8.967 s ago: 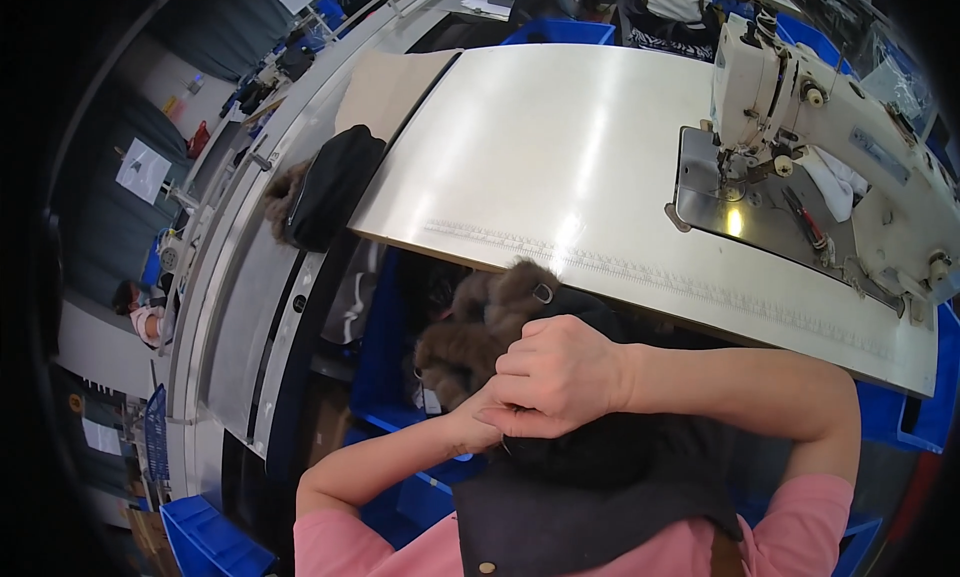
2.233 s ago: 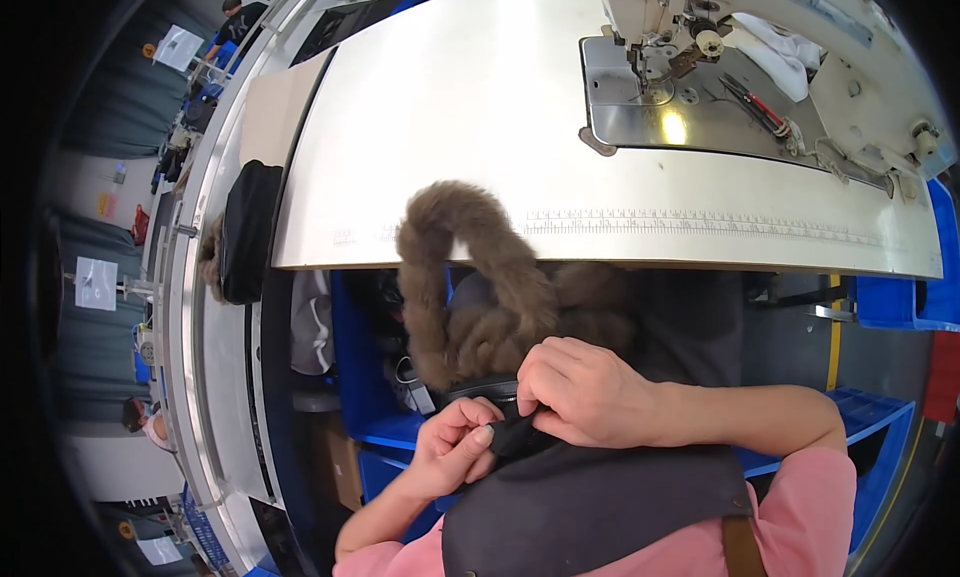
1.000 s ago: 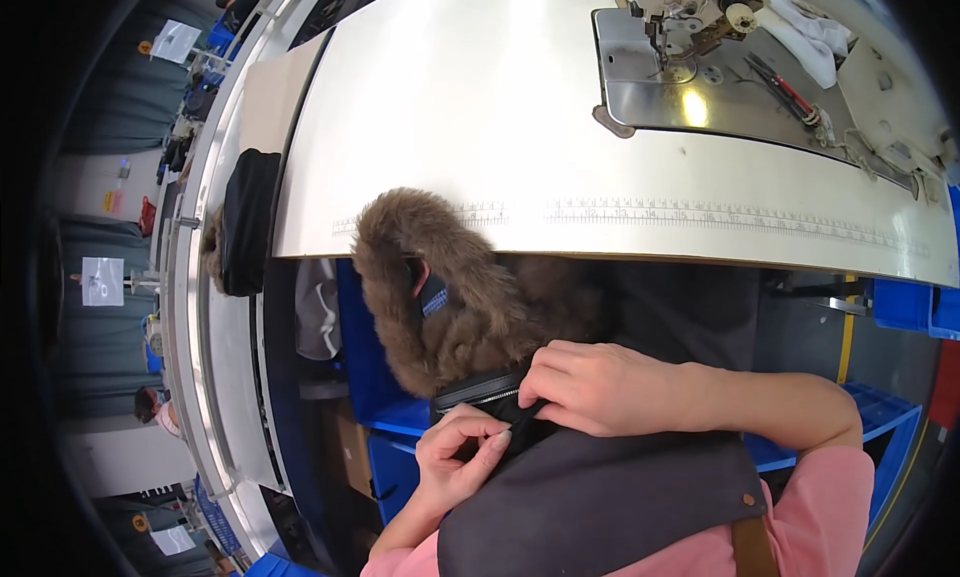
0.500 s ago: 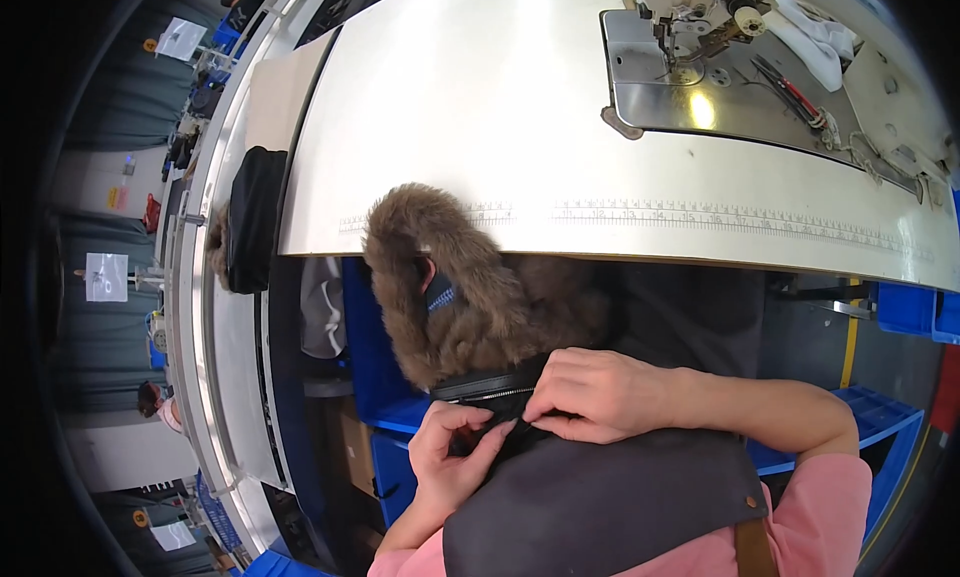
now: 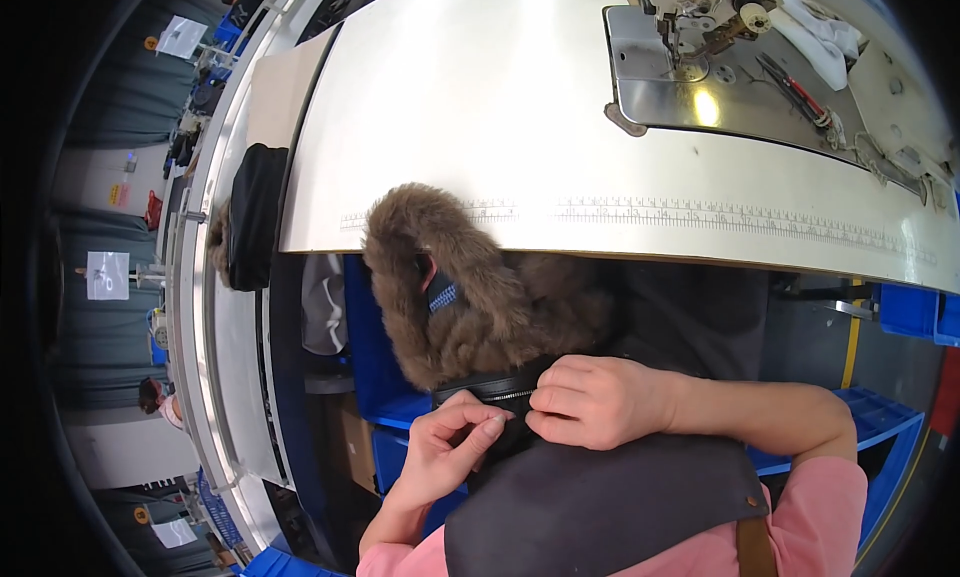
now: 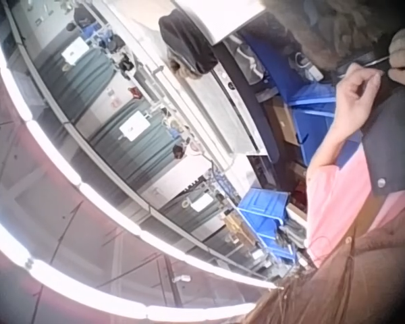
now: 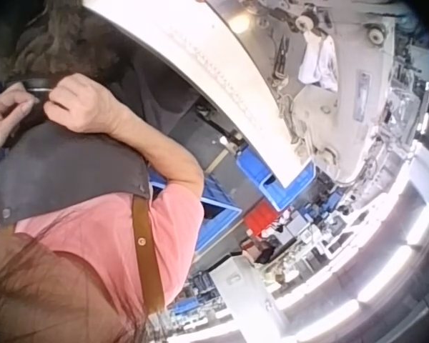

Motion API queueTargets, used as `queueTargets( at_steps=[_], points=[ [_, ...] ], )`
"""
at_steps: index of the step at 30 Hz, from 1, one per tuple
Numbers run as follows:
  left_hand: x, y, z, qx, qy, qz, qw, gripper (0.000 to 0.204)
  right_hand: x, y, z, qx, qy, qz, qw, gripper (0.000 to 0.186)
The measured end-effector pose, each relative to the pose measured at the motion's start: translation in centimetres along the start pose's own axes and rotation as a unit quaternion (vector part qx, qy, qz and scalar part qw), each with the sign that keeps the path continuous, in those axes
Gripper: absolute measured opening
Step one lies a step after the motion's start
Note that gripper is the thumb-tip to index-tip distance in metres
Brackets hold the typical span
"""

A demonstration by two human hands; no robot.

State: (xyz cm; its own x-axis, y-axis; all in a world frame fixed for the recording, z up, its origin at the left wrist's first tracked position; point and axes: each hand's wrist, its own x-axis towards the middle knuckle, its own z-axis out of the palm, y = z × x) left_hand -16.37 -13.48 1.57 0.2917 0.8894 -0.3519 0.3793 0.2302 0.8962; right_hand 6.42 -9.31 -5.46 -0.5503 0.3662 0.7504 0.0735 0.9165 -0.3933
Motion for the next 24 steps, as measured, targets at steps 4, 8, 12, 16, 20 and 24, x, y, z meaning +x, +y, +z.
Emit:
queueTargets(
  at_steps=[4, 8, 12, 16, 20, 24],
  points=[
    [0.2, 0.6, -0.1, -0.167, 0.002, -0.163, 0.972, 0.013, 0.3, -0.2, 0.0, -0.035, -0.031, -0.01, 0.999, 0.017],
    [-0.4, 0.3, 0.0, -0.086, 0.027, -0.102, 0.991, 0.015, 0.4, 0.0, 0.0, 0.124, -0.023, 0.105, 0.987, 0.015],
    [-0.4, -0.2, -0.1, 0.029, 0.003, -0.012, 0.999, 0.013, 1.3, 0.2, -0.6, 0.189, -0.056, 0.184, 0.963, 0.022],
    [-0.7, -0.6, 0.5, 0.04, 0.049, 0.028, 0.998, 0.014, 3.0, 0.9, -1.6, 0.165, -0.144, 0.153, 0.964, 0.015],
    [-0.8, -1.2, 0.7, 0.034, 0.074, 0.065, 0.995, 0.015, 4.7, 1.3, -1.6, 0.112, -0.239, 0.105, 0.959, 0.011],
    [-0.8, -0.6, 0.7, 0.063, 0.085, 0.082, 0.991, 0.016, 6.2, 1.3, -2.1, 0.042, -0.322, 0.059, 0.944, 0.011]
  ],
)
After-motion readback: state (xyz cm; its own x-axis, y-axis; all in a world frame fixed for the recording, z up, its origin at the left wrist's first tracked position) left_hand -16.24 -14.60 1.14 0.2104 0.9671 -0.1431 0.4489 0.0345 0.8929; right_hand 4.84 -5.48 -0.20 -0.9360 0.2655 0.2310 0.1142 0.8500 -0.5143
